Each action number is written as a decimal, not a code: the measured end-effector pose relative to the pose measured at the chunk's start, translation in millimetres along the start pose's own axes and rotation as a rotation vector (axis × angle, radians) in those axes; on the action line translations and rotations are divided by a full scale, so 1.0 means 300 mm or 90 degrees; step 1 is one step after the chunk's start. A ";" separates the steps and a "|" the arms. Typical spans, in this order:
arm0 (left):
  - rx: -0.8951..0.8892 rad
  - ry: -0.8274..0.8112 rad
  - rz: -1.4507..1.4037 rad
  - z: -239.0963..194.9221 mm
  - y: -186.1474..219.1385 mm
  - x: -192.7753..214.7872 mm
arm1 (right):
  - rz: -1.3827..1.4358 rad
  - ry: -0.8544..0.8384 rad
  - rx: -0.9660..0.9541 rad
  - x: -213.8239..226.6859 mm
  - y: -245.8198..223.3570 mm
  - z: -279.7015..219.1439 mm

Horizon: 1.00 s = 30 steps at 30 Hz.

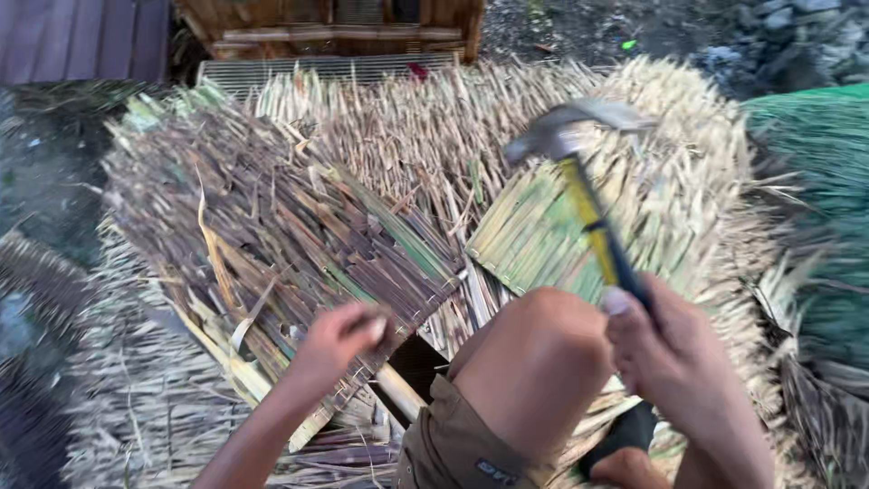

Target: The person uses a hammer to drive nails into green palm-leaf roofing panels laid over a wooden frame. They repeatedly reposition the panels and strike nails along the edges to secure them in place.

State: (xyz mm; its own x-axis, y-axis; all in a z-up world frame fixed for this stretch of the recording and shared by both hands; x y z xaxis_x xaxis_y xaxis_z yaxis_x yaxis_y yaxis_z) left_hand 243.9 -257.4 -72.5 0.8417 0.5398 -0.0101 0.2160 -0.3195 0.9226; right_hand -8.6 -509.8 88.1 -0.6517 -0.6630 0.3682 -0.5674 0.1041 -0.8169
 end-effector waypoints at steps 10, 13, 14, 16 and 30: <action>-0.003 -0.077 0.468 -0.390 -0.291 -0.015 | -0.142 -0.291 0.191 -0.642 -0.094 -0.261; -0.132 -0.046 0.649 -0.495 -0.324 -0.059 | -0.171 -0.400 0.115 -0.802 0.028 -0.312; -0.169 -0.031 0.702 -0.556 -0.333 -0.056 | -0.195 -0.441 0.065 -0.851 0.081 -0.334; -0.242 -0.010 0.787 -0.680 -0.341 -0.080 | -0.224 -0.510 -0.005 -0.900 0.164 -0.382; -0.309 -0.027 0.655 -0.774 -0.447 -0.258 | -0.214 -0.518 0.096 -0.853 0.224 -0.454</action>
State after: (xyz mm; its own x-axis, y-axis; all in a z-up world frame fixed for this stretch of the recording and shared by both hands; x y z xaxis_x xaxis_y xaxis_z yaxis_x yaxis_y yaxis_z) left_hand 34.9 -75.4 -105.9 0.5265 0.1661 0.8338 -0.7935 -0.2559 0.5521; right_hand 51.3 -232.2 -0.5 0.1287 -0.9679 0.2160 -0.5542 -0.2508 -0.7937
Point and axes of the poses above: each hand's wrist, its own z-axis towards the middle knuckle, its own x-axis out of the back of the hand, y = z × x, the point moved 9 cm from there along z, towards the middle knuckle, and after that the axes turned 6 degrees about -x, right-handed, at the moved point
